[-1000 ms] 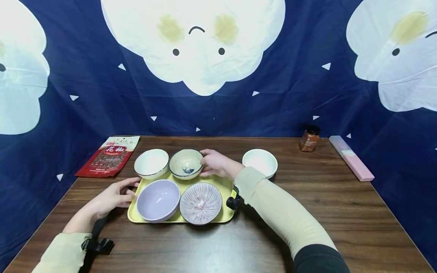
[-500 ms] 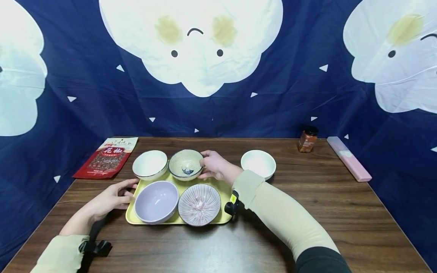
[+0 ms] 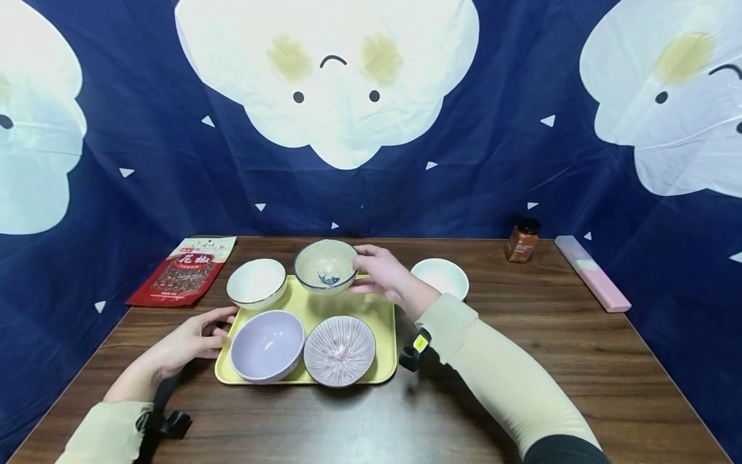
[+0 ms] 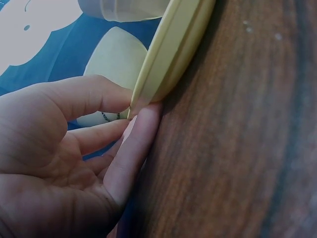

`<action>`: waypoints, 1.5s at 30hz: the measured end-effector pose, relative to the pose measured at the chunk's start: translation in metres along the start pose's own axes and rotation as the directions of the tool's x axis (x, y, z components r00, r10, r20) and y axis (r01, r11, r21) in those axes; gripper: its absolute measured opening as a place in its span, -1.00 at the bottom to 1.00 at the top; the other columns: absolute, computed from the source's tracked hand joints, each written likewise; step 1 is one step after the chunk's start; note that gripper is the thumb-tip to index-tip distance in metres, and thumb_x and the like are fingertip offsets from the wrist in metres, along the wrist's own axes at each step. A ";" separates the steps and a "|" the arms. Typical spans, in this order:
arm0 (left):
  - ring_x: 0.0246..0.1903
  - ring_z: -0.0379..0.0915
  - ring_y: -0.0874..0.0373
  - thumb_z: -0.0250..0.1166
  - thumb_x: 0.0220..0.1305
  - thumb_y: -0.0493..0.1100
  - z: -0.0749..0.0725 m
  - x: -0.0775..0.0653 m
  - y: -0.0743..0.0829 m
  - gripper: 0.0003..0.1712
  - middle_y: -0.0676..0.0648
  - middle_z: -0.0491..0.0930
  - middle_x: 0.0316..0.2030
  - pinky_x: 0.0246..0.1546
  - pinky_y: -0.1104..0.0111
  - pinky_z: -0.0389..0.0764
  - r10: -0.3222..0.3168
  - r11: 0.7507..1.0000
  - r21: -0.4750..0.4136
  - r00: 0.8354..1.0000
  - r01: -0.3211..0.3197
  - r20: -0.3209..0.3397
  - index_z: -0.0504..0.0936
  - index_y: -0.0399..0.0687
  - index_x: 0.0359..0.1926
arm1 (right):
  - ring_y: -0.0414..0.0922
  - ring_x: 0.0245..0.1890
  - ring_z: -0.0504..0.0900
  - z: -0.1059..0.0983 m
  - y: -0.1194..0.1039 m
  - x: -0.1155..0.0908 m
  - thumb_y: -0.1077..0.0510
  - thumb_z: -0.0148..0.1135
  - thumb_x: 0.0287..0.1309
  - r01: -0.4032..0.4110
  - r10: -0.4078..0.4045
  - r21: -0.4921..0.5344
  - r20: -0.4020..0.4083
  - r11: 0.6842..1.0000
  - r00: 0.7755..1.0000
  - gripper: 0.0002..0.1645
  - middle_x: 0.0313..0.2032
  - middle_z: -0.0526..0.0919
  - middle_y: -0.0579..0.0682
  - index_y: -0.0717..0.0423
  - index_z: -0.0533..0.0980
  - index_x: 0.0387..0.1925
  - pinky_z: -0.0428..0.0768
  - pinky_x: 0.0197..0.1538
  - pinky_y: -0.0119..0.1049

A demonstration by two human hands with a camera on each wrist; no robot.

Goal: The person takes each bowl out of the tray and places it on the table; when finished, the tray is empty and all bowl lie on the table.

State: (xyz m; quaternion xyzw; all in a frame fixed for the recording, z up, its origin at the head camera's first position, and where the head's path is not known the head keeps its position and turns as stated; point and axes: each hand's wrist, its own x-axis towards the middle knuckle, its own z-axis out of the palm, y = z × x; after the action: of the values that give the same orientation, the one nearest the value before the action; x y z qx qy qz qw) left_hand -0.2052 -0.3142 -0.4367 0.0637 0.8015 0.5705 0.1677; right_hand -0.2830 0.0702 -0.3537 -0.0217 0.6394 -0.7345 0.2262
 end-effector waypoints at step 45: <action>-0.08 0.48 0.05 0.21 0.26 -0.44 0.001 -0.002 0.002 -0.14 -0.47 0.28 0.22 -0.18 0.18 0.72 -0.002 1.000 0.011 1.000 0.001 0.015 0.03 -0.53 0.50 | 0.01 -0.16 0.71 -0.193 -0.011 -0.124 0.44 -0.20 0.46 0.205 -0.200 0.326 -0.048 0.923 0.979 -0.51 -0.13 0.69 0.11 -0.01 0.60 0.01 0.72 -0.07 -0.14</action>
State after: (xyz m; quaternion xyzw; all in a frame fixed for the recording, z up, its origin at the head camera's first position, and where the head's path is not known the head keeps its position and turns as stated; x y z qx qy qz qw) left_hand -0.2036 -0.3133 -0.4352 0.0685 0.8034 0.5654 0.1740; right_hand -0.2372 0.2947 -0.3465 -0.0442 0.5036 -0.8505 0.1452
